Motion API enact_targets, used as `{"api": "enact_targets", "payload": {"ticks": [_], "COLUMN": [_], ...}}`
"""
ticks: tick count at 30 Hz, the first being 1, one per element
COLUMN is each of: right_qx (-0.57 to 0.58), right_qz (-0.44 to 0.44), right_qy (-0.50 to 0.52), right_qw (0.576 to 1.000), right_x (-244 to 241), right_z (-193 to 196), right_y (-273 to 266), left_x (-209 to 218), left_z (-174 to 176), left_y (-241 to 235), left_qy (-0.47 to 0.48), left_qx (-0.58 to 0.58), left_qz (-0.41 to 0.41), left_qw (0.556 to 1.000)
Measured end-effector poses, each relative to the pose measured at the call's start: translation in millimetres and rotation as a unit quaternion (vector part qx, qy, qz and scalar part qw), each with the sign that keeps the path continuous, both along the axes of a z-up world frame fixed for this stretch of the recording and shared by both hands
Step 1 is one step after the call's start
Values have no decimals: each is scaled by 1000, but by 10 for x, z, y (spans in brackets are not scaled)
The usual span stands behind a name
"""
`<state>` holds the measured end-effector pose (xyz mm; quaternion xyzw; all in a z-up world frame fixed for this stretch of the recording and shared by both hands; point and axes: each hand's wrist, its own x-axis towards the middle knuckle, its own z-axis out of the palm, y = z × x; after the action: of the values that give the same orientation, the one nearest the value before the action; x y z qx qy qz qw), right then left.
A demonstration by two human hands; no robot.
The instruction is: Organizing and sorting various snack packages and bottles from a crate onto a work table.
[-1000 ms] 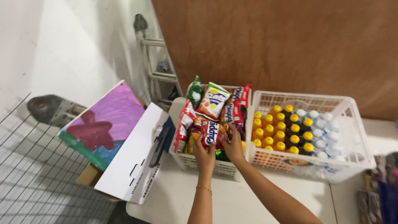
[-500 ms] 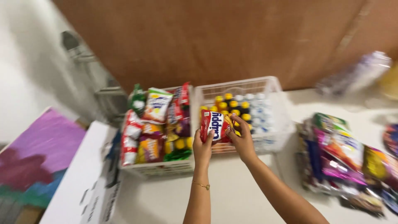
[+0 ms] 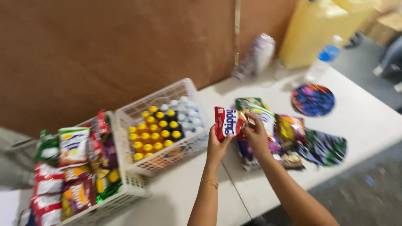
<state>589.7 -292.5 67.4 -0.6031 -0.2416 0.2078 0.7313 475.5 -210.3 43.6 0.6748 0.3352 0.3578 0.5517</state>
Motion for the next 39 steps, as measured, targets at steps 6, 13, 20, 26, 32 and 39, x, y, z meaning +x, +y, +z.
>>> {"api": "enact_targets", "payload": {"ticks": [6,13,20,26,32,39], "right_qx": [-21,-57,-90,-120,-229,-285], "right_qz": [-79,-122,-147,-182,-169,-137], "right_qy": [-2,20,21,-12,-102,-34], "right_qw": [997,991,985,976,953,948], "right_x": [769,1199,1445,1613,1635,1631], "right_z": [-491,-586,-1044,-1483,-2186,-2576], "right_y": [-581,-1079,-1343,-1495,-1693,-1780], "left_x": [663,1254,1509,1553,1580,1526], "left_z": [-68,-592,-985,-771,-1492,-1845], "left_y": [-650,-958,-1196,-1509,-1787,-1783], "left_qy": [28,42,138,213,340,409], "left_qx": [10,117,216,281,339,293], "left_qz": [-53,-57,-66,-137,-256,-328], "left_qw": [998,991,964,926,839,799]}}
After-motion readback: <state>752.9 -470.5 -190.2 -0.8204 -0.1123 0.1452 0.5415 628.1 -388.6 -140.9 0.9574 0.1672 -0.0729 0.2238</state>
